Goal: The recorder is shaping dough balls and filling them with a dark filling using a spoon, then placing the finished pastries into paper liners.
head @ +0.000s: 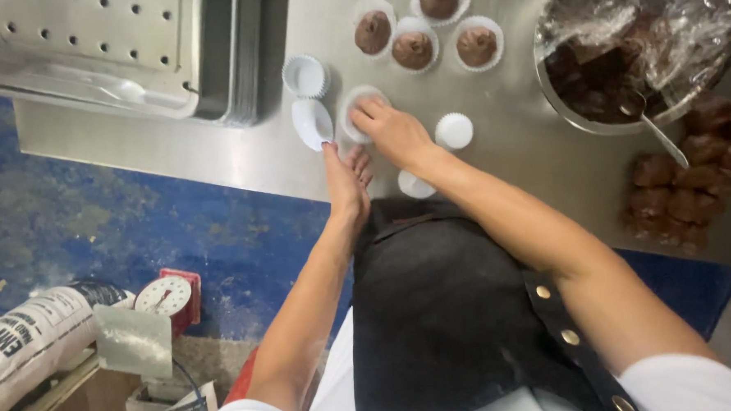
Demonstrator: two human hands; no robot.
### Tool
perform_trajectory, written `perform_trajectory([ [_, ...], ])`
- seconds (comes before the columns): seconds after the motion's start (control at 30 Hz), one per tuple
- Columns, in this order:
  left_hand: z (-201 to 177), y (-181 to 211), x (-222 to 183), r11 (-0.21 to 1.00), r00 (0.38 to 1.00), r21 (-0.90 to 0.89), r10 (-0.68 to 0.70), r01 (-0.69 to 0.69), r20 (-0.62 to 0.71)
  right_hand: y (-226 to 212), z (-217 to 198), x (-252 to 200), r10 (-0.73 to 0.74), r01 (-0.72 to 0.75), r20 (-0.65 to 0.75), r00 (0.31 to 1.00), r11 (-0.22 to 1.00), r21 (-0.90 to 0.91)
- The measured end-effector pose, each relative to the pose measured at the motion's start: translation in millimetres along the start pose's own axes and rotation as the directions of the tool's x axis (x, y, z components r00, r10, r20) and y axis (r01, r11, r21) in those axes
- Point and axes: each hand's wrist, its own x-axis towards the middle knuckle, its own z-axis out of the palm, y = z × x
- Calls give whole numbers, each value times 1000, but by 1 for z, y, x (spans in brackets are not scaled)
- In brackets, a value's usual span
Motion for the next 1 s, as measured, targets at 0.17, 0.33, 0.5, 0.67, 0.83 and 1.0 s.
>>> perform_trajectory([
  [0.17, 48, 51, -25, 969, 993, -246, 9, 20, 116, -4, -22, -25, 265, -330, 207, 942, 844, 423],
  [0.33, 49, 60, -11, 929, 982, -367, 109, -46, 153, -16, -95, -46, 307, -319, 111, 945, 798, 512],
  [0.5, 23, 28, -8, 994, 995, 50, 95, -94, -14, 23, -114, -65, 317, -268, -305, 898, 944, 191],
  [0.67, 64, 38, -51, 862, 930, 387, 365, -326, -29, 21, -117, -66, 364, -270, -331, 871, 916, 295],
  [0.83, 109, 55, -63, 957, 941, 124, 225, -262, 255, -8, -128, -80, 405, -301, -190, 895, 859, 414],
  [1.0, 133, 63, -44, 980, 824, 56, 130, -193, 552, -19, -123, -104, 254, -190, -96, 963, 882, 431],
])
